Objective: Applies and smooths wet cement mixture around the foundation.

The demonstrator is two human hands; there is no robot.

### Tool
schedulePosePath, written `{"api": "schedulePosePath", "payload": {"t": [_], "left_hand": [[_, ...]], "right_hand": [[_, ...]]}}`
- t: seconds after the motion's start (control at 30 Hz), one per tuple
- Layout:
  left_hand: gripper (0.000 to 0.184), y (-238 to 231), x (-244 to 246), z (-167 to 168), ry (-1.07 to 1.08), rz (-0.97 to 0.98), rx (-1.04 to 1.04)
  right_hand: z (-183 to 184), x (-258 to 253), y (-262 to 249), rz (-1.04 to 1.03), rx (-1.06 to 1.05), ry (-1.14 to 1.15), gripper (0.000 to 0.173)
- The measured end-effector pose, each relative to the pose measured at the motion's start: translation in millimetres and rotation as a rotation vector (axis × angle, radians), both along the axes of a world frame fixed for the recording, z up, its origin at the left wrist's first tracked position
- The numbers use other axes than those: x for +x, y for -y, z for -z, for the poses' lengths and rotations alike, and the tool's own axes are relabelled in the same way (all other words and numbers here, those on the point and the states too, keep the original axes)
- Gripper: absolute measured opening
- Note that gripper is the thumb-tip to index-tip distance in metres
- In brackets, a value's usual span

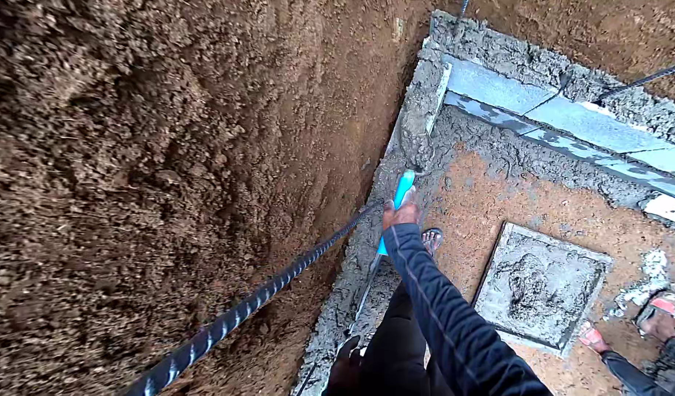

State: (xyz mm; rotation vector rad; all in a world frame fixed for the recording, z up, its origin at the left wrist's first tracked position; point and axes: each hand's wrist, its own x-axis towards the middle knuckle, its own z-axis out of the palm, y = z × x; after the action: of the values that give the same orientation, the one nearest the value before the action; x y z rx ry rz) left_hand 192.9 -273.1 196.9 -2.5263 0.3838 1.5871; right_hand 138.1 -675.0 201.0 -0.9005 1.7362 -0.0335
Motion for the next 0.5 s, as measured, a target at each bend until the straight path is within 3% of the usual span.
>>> {"api": "schedulePosePath", "payload": {"t": [0.23,0.5], "left_hand": [[0.037,16,2,0,-0.006,0.031,0.021],[0.038,27,2,1,-0.033,0.086,0.034]], "right_hand": [[9,20,-20,0.038,-0.059,0.032,0.079],[0,0,-32,-0.136,-0.027,0.094,0.083]]}}
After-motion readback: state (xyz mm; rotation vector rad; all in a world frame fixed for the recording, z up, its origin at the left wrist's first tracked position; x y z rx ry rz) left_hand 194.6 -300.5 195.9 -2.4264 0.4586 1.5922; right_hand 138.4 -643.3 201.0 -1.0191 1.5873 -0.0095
